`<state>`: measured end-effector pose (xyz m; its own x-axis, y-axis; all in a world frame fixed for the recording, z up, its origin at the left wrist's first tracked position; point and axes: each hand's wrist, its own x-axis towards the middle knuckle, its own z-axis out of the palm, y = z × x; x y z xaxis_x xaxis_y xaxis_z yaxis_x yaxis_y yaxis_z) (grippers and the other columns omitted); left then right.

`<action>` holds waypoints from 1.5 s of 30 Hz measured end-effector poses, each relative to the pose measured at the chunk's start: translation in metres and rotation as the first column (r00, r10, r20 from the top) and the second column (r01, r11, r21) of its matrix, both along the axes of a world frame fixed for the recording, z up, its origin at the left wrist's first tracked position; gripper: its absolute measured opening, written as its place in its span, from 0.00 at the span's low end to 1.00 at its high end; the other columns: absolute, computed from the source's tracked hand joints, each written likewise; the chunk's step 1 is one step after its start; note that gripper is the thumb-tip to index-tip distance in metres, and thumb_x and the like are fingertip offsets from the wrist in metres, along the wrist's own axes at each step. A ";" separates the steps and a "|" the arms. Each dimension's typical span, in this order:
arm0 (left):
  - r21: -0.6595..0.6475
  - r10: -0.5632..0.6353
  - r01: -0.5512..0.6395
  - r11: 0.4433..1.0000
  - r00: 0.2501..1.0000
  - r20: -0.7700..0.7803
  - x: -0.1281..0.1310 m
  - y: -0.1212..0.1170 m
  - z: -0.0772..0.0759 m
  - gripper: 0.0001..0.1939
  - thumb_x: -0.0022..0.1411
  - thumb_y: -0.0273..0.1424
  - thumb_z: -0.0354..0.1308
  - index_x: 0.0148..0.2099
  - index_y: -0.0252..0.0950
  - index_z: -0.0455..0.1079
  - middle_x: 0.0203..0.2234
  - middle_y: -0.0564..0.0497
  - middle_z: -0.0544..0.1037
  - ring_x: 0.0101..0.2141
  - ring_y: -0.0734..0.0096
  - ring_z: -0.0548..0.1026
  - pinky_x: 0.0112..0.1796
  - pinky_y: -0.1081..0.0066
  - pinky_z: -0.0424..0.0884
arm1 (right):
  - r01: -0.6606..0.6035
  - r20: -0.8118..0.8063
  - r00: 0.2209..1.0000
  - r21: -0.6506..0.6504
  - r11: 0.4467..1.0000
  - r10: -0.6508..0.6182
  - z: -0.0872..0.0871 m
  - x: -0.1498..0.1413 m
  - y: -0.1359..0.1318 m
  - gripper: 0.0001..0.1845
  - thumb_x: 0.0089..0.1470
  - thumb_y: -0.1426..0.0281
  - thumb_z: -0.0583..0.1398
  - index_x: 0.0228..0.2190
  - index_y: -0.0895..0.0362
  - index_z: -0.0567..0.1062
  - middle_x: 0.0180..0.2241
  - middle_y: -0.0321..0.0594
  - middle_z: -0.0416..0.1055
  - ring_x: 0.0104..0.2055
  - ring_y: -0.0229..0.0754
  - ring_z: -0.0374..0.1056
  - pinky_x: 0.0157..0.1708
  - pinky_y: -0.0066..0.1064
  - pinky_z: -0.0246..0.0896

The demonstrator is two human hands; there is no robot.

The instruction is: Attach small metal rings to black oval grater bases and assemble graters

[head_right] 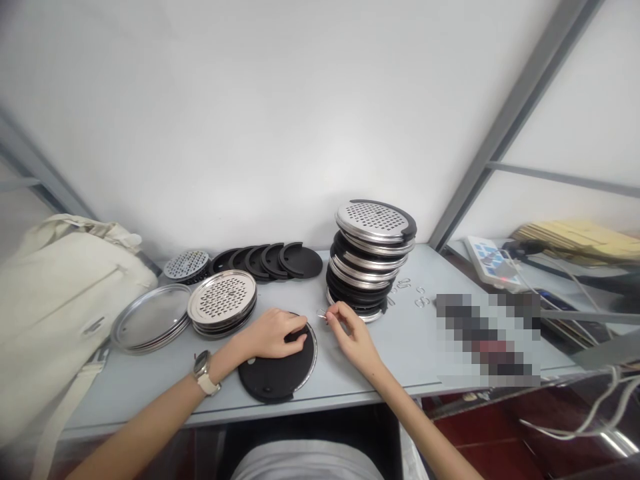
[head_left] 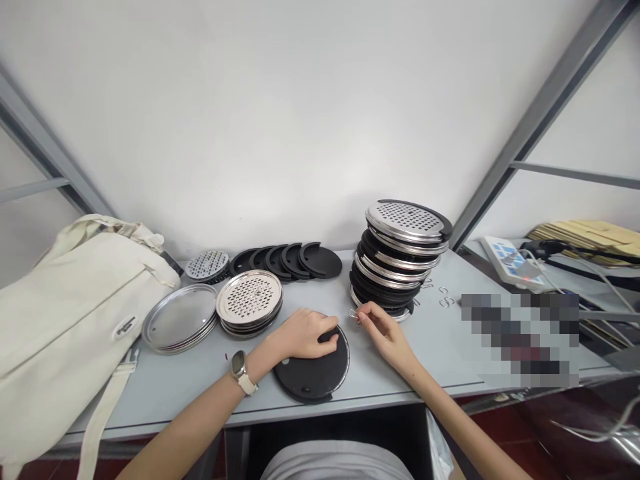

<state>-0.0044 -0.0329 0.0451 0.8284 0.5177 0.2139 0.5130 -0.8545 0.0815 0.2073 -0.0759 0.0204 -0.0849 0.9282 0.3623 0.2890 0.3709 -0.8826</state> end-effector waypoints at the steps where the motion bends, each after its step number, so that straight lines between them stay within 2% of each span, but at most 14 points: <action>1: -0.001 0.000 0.000 1.000 1.000 0.001 0.000 0.000 0.000 0.06 0.62 0.34 0.50 0.33 0.38 0.63 0.22 0.55 0.73 0.22 0.72 0.69 0.24 0.69 0.50 | -0.034 -0.037 0.999 -0.042 0.999 0.032 0.001 0.001 0.001 0.12 0.62 0.61 0.54 0.29 0.54 0.67 0.29 0.37 0.64 0.34 0.41 0.62 0.38 0.32 0.58; 5: 0.000 0.001 -0.001 1.000 1.000 0.000 0.000 0.000 -0.001 0.06 0.62 0.33 0.51 0.33 0.38 0.63 0.22 0.55 0.73 0.23 0.72 0.69 0.24 0.69 0.50 | -0.161 -0.219 0.968 -0.184 0.970 0.119 -0.001 0.005 0.004 0.13 0.63 0.60 0.52 0.31 0.54 0.66 0.31 0.38 0.68 0.36 0.41 0.65 0.40 0.32 0.60; 7: 0.002 -0.001 0.001 1.000 1.000 -0.001 0.000 0.000 -0.001 0.06 0.62 0.33 0.51 0.33 0.38 0.63 0.22 0.55 0.73 0.23 0.72 0.70 0.24 0.70 0.51 | -0.131 -0.167 0.981 -0.185 0.974 0.100 -0.005 0.004 0.005 0.13 0.63 0.60 0.52 0.31 0.55 0.66 0.29 0.37 0.67 0.34 0.40 0.64 0.37 0.31 0.60; 10: 0.006 -0.003 0.002 1.000 1.000 0.004 0.000 -0.001 -0.001 0.06 0.62 0.33 0.51 0.33 0.38 0.63 0.22 0.55 0.73 0.23 0.72 0.70 0.25 0.70 0.52 | -0.064 0.052 0.996 -0.119 0.991 0.071 -0.009 -0.001 0.003 0.12 0.62 0.62 0.53 0.29 0.55 0.67 0.24 0.34 0.63 0.28 0.38 0.60 0.31 0.29 0.56; 14: 0.008 -0.002 0.002 1.000 1.000 0.007 0.000 -0.001 -0.001 0.07 0.62 0.34 0.51 0.33 0.38 0.63 0.23 0.55 0.74 0.23 0.72 0.71 0.25 0.70 0.53 | -0.109 0.188 0.974 -0.099 0.989 0.126 -0.009 -0.007 -0.002 0.10 0.63 0.63 0.52 0.35 0.56 0.69 0.26 0.34 0.64 0.28 0.38 0.59 0.30 0.29 0.55; 18: 0.007 0.006 -0.006 1.000 1.000 0.006 0.000 0.000 -0.001 0.07 0.62 0.34 0.51 0.33 0.37 0.65 0.23 0.54 0.74 0.24 0.71 0.72 0.25 0.70 0.54 | -0.128 0.204 0.967 -0.118 0.985 0.150 -0.007 -0.006 -0.003 0.11 0.64 0.63 0.50 0.41 0.55 0.69 0.26 0.34 0.65 0.29 0.39 0.61 0.31 0.29 0.56; 26: 0.008 0.000 0.000 1.000 1.000 0.009 0.000 0.000 -0.001 0.06 0.62 0.33 0.50 0.35 0.37 0.66 0.24 0.53 0.76 0.25 0.70 0.73 0.26 0.70 0.55 | -0.154 0.143 0.974 -0.148 0.977 0.175 -0.011 -0.009 -0.001 0.12 0.64 0.62 0.51 0.41 0.55 0.68 0.25 0.32 0.63 0.28 0.38 0.59 0.30 0.28 0.55; 34: -0.016 -0.009 0.010 1.000 0.999 0.031 0.001 0.000 0.000 0.06 0.62 0.32 0.50 0.36 0.38 0.66 0.24 0.54 0.76 0.24 0.71 0.73 0.25 0.70 0.56 | -0.128 0.185 0.971 -0.117 0.985 0.148 -0.012 -0.019 -0.001 0.11 0.64 0.63 0.50 0.34 0.55 0.67 0.21 0.29 0.54 0.24 0.36 0.52 0.25 0.27 0.48; 45: -0.016 -0.011 0.011 1.000 1.000 0.009 0.000 0.001 -0.002 0.06 0.62 0.32 0.50 0.35 0.37 0.66 0.24 0.54 0.76 0.25 0.71 0.73 0.26 0.70 0.56 | -0.089 0.208 0.972 -0.109 0.990 0.111 -0.009 -0.027 -0.001 0.11 0.63 0.62 0.50 0.33 0.54 0.66 0.19 0.28 0.52 0.22 0.36 0.50 0.24 0.28 0.47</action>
